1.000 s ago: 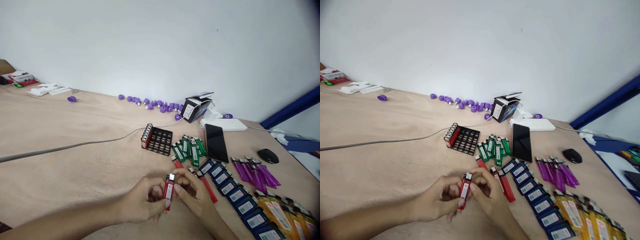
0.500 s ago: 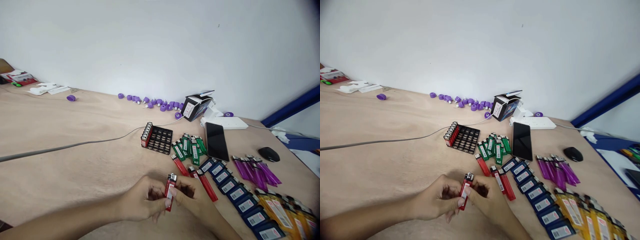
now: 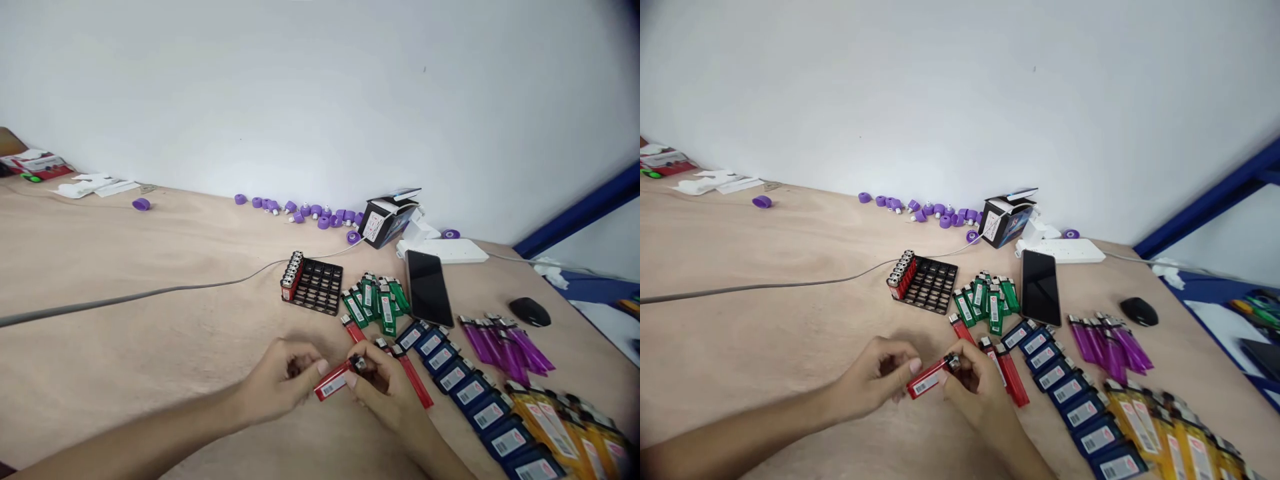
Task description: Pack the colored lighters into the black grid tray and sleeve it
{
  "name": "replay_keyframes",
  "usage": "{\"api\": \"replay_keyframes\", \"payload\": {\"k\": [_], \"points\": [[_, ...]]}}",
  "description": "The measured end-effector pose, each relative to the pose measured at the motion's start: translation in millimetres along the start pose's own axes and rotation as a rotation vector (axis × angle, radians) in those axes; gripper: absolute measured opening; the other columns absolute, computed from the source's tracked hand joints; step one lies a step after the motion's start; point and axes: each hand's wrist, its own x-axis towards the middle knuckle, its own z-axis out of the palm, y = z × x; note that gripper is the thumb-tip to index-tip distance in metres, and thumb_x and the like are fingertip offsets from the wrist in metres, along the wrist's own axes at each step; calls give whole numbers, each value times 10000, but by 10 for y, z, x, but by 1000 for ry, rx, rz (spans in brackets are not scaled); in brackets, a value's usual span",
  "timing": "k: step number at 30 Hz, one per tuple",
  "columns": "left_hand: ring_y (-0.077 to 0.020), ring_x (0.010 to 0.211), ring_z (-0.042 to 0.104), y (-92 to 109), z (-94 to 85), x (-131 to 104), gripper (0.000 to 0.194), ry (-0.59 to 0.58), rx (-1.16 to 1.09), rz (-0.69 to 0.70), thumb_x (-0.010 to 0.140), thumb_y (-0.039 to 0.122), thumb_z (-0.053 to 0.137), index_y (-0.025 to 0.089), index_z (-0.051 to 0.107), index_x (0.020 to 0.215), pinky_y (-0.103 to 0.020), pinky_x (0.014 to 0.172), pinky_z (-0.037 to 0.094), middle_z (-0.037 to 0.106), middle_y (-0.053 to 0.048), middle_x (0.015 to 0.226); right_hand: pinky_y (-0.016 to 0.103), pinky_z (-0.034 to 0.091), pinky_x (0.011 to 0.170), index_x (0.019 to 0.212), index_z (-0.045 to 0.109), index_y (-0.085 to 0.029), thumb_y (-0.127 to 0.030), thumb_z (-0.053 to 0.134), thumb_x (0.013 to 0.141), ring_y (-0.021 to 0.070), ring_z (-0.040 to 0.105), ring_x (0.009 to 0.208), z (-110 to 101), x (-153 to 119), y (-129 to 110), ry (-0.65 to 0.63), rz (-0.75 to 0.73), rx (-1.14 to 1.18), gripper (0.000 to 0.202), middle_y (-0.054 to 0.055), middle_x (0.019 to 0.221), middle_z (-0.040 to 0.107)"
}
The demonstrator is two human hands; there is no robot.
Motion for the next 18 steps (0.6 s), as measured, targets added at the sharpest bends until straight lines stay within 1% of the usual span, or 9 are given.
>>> {"api": "replay_keyframes", "payload": {"k": [3, 4, 6, 8, 10, 12, 13, 15, 18], "points": [[-92, 486, 416, -13, -146, 80, 316, 388, 241, 223, 931, 355, 535, 172, 546, 674, -218, 485, 334, 460, 32, 539, 243, 371, 551, 739, 513, -209, -466, 582, 849, 137, 465, 599, 14, 2, -67, -35, -61, -74, 288, -33, 651, 460], [-109, 531, 455, -20, -204, 108, 230, 505, 316, 306, 919, 307, 542, 177, 566, 730, -230, 532, 378, 490, 23, 583, 246, 370, 560, 729, 521, -206, -447, 562, 864, 142, 471, 612, 10, 17, -121, -42, -99, -123, 279, -27, 649, 473], [-158, 707, 560, -44, -316, 173, 68, 695, 433, 434, 887, 246, 559, 187, 579, 914, -278, 703, 467, 581, -17, 755, 251, 369, 573, 737, 548, -199, -404, 524, 897, 148, 475, 627, -22, 90, -273, -12, -180, -258, 261, -18, 653, 491], [-216, 937, 593, -91, -411, 251, 271, 806, 499, 443, 849, 248, 598, 187, 520, 1102, -355, 876, 480, 603, -73, 992, 254, 366, 570, 771, 579, -198, -376, 509, 918, 150, 484, 623, -88, 248, -462, 65, -258, -423, 242, -15, 656, 508], [-261, 1083, 568, -151, -478, 334, 505, 800, 525, 332, 813, 281, 641, 168, 423, 1254, -414, 950, 469, 562, -119, 1154, 260, 374, 572, 811, 597, -199, -352, 508, 923, 155, 522, 620, -173, 503, -644, 161, -345, -570, 209, -3, 685, 566], [-290, 1148, 548, -201, -517, 402, 626, 705, 527, 208, 803, 279, 641, 142, 349, 1340, -454, 977, 461, 532, -154, 1240, 276, 401, 631, 798, 591, -205, -331, 499, 931, 180, 587, 690, -252, 829, -774, 238, -400, -687, 205, 19, 735, 634], [-293, 1157, 546, -214, -530, 424, 623, 651, 527, 174, 808, 258, 624, 137, 344, 1351, -463, 986, 456, 533, -158, 1252, 281, 411, 656, 831, 600, -207, -316, 499, 935, 188, 611, 717, -280, 1002, -811, 238, -402, -715, 182, 24, 765, 666], [-282, 1132, 558, -214, -544, 444, 503, 568, 540, 165, 819, 203, 582, 152, 423, 1293, -448, 981, 460, 564, -136, 1215, 286, 414, 666, 800, 595, -197, -263, 522, 916, 197, 627, 716, -307, 1327, -833, 258, -412, -766, 152, 36, 741, 680], [-260, 1051, 578, -176, -553, 437, 313, 520, 561, 188, 820, 146, 543, 181, 533, 1130, -403, 925, 486, 599, -95, 1105, 274, 418, 658, 787, 607, -186, -224, 560, 893, 192, 640, 709, -275, 1673, -789, 240, -423, -771, 122, 48, 745, 701]]}}
